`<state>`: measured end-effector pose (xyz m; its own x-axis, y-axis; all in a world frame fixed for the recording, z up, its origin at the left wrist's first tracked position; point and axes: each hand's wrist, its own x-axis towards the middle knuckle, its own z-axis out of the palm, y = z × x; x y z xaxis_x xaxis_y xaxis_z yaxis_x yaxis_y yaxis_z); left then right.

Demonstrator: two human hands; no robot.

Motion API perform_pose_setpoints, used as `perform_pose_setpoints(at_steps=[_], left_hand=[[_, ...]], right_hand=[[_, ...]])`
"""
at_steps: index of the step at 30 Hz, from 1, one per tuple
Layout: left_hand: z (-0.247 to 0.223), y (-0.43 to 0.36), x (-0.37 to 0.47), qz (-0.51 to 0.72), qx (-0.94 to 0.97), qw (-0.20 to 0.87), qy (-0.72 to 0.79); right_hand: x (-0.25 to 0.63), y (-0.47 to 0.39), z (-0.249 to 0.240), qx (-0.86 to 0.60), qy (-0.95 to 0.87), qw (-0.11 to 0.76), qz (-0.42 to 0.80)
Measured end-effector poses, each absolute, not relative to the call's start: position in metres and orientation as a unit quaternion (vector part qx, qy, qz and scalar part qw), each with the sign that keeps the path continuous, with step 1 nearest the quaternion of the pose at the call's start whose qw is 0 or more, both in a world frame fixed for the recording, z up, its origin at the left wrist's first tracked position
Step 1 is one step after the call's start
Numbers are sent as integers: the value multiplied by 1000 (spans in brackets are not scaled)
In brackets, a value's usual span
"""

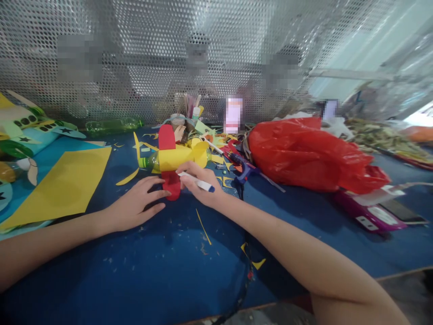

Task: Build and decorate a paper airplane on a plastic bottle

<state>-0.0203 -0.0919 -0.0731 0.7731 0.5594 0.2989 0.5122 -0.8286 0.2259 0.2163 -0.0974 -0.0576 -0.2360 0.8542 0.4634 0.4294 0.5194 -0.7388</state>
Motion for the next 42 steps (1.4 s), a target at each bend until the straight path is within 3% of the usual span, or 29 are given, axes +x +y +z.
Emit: perform_pose_setpoints(at_steps=[4, 7, 8, 13, 15, 17, 20, 23, 26, 30, 35, 42], left_hand=[[-72, -93, -19, 181, 935, 80, 294], [-70, -95, -18, 193, 928, 88, 306], [-70, -95, -18, 199, 925, 89, 311], [-71, -95, -19, 227, 914, 96, 321], [-71, -95, -19, 235, 913, 95, 320], [-72, -96, -20, 239, 913, 92, 319], [-72, -96, -20, 245, 912, 85, 317], [-71, -95, -19, 256, 910, 80, 315], [-70, -95, -18, 271, 907, 79, 313], [-69, -94, -18, 281, 904, 73, 315], [-69, -92, -18, 266, 921, 42, 281], [-68, -88, -17, 246, 930, 35, 270]], right_hand=[[236, -91, -24, -433, -665, 590, 151], [269, -71, -4, -506, -635, 572, 111], [283, -63, -2, -533, -651, 532, 92], [331, -32, -24, -626, -761, 167, 17], [334, -28, -34, -625, -775, 87, 20], [331, -29, -38, -625, -778, 60, 14], [325, -35, -28, -633, -763, 130, 1], [314, -47, -8, -598, -740, 309, 4], [287, -66, 6, -499, -738, 441, 107], [240, -89, -8, -393, -790, 387, 266], [207, -104, -40, -390, -798, 324, 326], [203, -105, -49, -346, -746, 390, 414]])
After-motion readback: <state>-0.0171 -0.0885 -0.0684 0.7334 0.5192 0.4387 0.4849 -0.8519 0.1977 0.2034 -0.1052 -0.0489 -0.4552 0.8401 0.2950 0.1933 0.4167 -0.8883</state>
